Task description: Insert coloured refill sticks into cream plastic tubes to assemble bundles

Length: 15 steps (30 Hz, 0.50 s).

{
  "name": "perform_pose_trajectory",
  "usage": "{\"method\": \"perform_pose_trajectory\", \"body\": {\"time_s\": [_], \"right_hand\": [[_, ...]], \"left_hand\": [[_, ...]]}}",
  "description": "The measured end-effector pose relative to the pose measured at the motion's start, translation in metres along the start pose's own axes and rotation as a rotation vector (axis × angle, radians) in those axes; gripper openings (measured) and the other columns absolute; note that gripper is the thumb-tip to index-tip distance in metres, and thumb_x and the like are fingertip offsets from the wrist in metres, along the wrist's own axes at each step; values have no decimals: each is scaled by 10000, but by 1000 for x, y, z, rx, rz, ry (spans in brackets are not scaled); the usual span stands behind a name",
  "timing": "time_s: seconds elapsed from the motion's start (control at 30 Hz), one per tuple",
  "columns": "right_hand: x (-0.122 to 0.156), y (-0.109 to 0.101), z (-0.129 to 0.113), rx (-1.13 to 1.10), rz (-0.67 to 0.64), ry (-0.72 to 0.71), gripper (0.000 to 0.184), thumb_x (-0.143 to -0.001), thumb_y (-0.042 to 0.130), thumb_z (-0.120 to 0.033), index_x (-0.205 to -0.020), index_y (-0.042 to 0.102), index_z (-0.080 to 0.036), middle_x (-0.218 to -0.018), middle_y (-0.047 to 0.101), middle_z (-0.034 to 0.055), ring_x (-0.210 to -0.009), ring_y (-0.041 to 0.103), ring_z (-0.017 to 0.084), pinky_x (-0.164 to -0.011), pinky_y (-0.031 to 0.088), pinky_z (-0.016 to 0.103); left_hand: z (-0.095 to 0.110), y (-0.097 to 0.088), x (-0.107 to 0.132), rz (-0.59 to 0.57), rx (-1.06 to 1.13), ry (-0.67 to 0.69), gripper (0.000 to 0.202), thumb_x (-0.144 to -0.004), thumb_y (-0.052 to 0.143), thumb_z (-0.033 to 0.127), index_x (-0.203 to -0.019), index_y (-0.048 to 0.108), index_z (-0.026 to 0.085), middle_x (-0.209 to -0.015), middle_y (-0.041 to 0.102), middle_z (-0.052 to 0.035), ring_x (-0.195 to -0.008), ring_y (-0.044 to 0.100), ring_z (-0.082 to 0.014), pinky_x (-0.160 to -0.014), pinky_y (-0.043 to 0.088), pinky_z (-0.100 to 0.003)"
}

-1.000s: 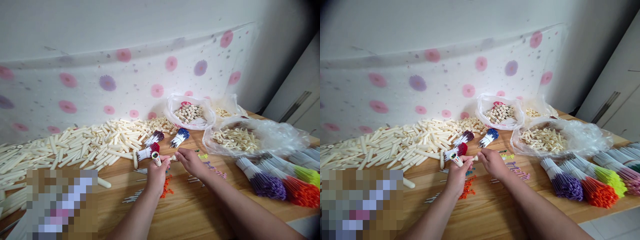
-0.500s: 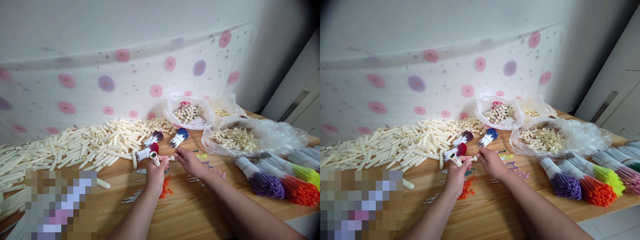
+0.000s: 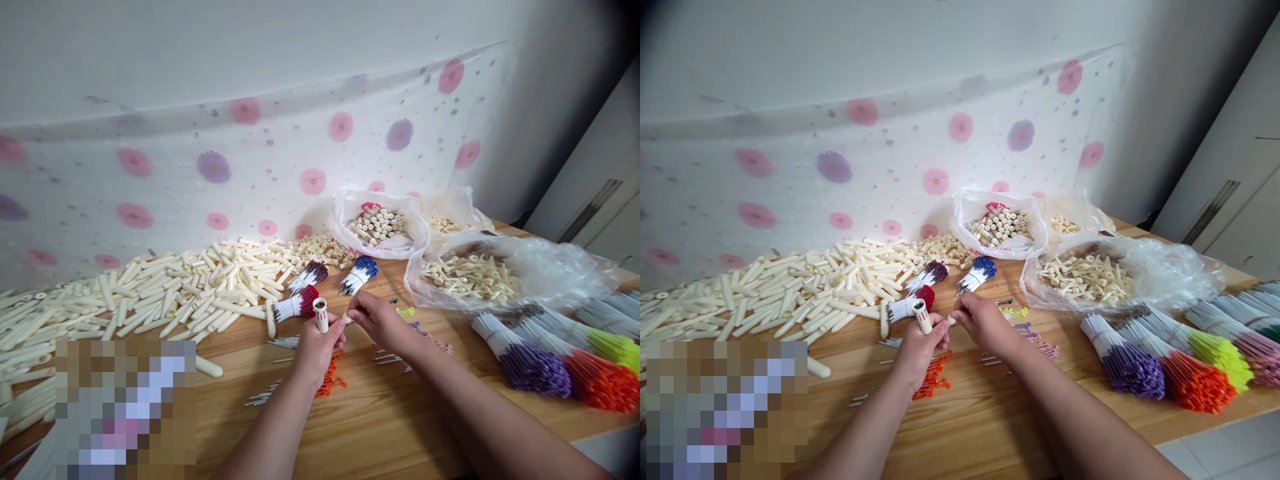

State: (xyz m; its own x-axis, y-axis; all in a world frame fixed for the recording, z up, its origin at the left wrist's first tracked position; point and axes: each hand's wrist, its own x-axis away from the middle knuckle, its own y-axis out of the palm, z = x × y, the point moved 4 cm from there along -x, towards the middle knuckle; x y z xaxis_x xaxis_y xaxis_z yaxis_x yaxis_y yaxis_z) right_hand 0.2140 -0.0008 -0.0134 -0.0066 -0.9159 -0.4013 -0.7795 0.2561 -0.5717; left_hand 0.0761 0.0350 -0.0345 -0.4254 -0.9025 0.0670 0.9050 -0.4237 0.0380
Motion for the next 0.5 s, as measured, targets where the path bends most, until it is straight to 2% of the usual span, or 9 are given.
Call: {"method": "perform_pose_trajectory", "body": {"time_s": [0.17,0.5], "right_hand": [[0,4,4,-36,-6,61,145,-854,497,-267,-744,507,-175,-687,564,9,-614,475,123,-561,360,233],[0,4,7,-16,-7,89,163,-860,484,-288,-743,499,-175,-695,572,16,-618,485,129,-566,362,237]], "left_hand": [[1,-1,0,47,-89,70,256,-665,686,362,-599,573,142,-494,512,22,-478,451,-91,-493,374,-211],[-2,-2,0,102,-197,105,212,-697,641,327,-610,567,149,-528,510,21,-526,464,-117,-535,377,-236]]}}
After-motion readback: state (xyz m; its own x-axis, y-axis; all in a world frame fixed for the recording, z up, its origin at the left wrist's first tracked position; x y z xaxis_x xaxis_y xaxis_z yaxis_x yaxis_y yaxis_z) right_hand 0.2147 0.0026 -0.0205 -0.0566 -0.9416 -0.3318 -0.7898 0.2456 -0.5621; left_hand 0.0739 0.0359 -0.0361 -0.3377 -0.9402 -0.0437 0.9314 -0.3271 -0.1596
